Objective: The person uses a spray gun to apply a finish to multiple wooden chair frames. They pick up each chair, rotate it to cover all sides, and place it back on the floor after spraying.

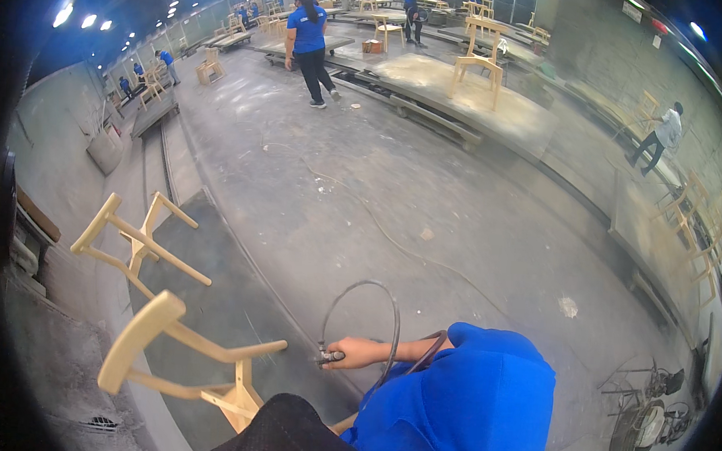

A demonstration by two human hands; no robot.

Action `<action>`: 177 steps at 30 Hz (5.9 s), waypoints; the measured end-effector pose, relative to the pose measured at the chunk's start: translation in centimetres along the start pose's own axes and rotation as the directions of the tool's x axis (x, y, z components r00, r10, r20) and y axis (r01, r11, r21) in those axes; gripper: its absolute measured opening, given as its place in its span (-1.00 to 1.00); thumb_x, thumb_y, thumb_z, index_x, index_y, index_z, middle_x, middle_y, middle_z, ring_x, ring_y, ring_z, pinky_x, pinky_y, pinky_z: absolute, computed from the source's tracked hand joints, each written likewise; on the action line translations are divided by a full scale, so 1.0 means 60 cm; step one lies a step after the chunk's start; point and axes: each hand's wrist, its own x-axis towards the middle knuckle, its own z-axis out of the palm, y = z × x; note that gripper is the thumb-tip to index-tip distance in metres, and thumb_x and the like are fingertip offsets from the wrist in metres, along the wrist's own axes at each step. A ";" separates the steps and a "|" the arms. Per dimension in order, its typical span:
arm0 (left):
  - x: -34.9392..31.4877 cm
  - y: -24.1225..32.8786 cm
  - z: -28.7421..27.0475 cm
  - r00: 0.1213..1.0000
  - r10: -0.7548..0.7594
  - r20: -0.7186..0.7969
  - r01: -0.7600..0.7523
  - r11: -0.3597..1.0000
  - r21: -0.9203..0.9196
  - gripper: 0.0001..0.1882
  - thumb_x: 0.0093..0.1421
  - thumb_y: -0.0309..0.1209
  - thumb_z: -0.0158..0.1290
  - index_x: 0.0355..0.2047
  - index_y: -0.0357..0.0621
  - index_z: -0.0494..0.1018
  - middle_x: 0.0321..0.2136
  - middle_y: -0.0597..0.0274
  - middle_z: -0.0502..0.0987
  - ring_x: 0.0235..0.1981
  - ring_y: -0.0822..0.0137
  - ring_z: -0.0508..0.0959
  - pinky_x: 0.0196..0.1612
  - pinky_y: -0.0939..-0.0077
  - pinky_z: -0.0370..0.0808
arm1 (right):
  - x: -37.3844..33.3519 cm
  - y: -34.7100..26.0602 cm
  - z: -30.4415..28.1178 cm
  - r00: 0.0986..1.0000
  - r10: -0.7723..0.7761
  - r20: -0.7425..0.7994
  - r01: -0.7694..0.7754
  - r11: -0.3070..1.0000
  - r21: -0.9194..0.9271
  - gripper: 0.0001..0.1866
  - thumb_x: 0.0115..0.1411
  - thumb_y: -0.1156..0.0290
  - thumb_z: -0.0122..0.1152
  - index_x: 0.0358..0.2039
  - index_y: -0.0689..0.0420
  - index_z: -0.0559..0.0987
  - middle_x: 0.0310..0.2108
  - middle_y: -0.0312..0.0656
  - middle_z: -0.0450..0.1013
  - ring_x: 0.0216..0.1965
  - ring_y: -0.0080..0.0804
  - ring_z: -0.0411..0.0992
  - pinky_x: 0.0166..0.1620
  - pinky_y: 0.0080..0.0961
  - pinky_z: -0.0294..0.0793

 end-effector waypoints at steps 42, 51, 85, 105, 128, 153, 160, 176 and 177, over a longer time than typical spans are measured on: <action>-0.400 -0.171 0.025 0.952 -0.223 0.212 0.169 0.955 0.243 -0.71 0.44 -0.21 -0.02 -0.06 -0.19 0.42 -0.24 0.32 0.48 -0.22 0.49 0.45 -0.10 0.57 0.40 | 0.516 0.230 -0.024 0.882 0.413 0.225 -0.445 0.575 0.686 -0.01 0.22 -0.59 -0.50 -0.25 0.17 0.52 -0.59 -0.26 0.47 -0.57 -0.44 0.51 -0.63 -0.60 0.26; -0.412 -0.033 0.050 0.974 0.077 0.213 -0.125 0.966 0.226 -0.51 0.41 0.01 -0.03 -0.48 -0.14 0.34 -0.56 0.50 0.26 -0.47 0.59 0.23 -0.41 0.58 0.20 | 0.425 0.233 -0.002 0.870 0.478 0.120 -0.420 0.590 0.689 -0.12 0.35 -0.44 -0.45 -0.17 0.16 0.54 -0.57 -0.29 0.44 -0.57 -0.49 0.47 -0.59 -0.59 0.25; -0.475 -0.053 -0.190 0.982 0.124 0.144 -0.156 0.958 0.242 -0.53 0.24 -0.03 0.23 -0.43 -0.27 0.49 -0.63 0.43 0.35 -0.53 0.55 0.28 -0.46 0.56 0.24 | 0.151 0.069 0.328 0.820 0.088 0.566 -0.532 0.481 0.696 -0.02 0.32 -0.48 -0.57 -0.13 0.26 0.48 -0.57 -0.23 0.43 -0.54 -0.42 0.48 -0.64 -0.64 0.24; -0.421 0.018 -0.276 0.998 -0.053 -0.046 0.064 0.960 0.272 -0.58 0.15 -0.12 0.30 -0.41 -0.31 0.54 -0.65 0.41 0.43 -0.56 0.58 0.33 -0.48 0.56 0.30 | 0.374 0.123 0.579 0.828 0.254 0.499 -0.553 0.233 0.800 0.06 0.21 -0.59 -0.67 -0.17 0.20 0.49 -0.55 -0.22 0.40 -0.50 -0.37 0.44 -0.59 -0.59 0.19; -0.331 0.170 -0.183 0.978 -0.098 -0.186 0.137 0.969 0.206 -0.77 0.17 -0.37 0.30 -0.37 -0.30 0.55 -0.61 0.47 0.45 -0.55 0.62 0.33 -0.45 0.62 0.31 | 0.634 0.105 0.579 0.899 0.331 0.285 -0.298 -0.012 0.954 0.05 0.20 -0.59 -0.75 -0.24 0.18 0.44 -0.54 -0.27 0.28 -0.50 -0.40 0.26 -0.58 -0.59 0.12; -0.472 0.192 -0.223 0.897 0.428 -0.107 -0.436 0.897 -0.070 -0.69 0.22 -0.24 0.26 -0.37 -0.32 0.58 -0.61 0.41 0.48 -0.53 0.58 0.38 -0.45 0.59 0.33 | 0.436 -0.346 0.247 0.990 -0.133 0.051 -0.009 0.296 0.955 -0.49 0.43 -0.13 -0.07 -0.17 0.13 0.48 -0.46 -0.29 0.40 -0.40 -0.46 0.44 -0.62 -0.67 0.24; -0.489 0.164 -0.250 0.869 0.458 -0.185 -0.489 0.853 -0.185 -0.68 0.24 -0.24 0.25 -0.40 -0.31 0.58 -0.60 0.43 0.47 -0.51 0.59 0.37 -0.44 0.60 0.33 | 0.384 -0.362 0.280 0.999 0.039 0.022 -0.039 0.517 0.855 -0.55 0.40 -0.05 0.09 -0.19 0.15 0.44 -0.55 -0.23 0.43 -0.56 -0.38 0.46 -0.64 -0.58 0.23; -0.527 0.082 -0.348 0.817 0.466 -0.341 -0.539 0.826 -0.163 -0.72 0.24 -0.29 0.27 -0.41 -0.30 0.57 -0.61 0.50 0.42 -0.55 0.63 0.31 -0.49 0.64 0.24 | 0.302 -0.417 0.476 0.986 -0.054 0.161 -0.056 0.794 0.606 -0.59 0.38 -0.06 0.13 -0.19 0.08 0.52 -0.60 -0.32 0.42 -0.64 -0.46 0.43 -0.67 -0.64 0.15; -0.521 0.067 -0.361 0.821 0.458 -0.340 -0.542 0.813 -0.213 -0.73 0.25 -0.29 0.27 -0.40 -0.29 0.57 -0.60 0.50 0.43 -0.54 0.63 0.30 -0.49 0.65 0.24 | 0.294 -0.431 0.473 0.976 -0.146 0.163 0.046 0.866 0.497 -0.62 0.39 -0.01 0.14 -0.16 0.08 0.53 -0.58 -0.35 0.45 -0.66 -0.53 0.42 -0.69 -0.65 0.14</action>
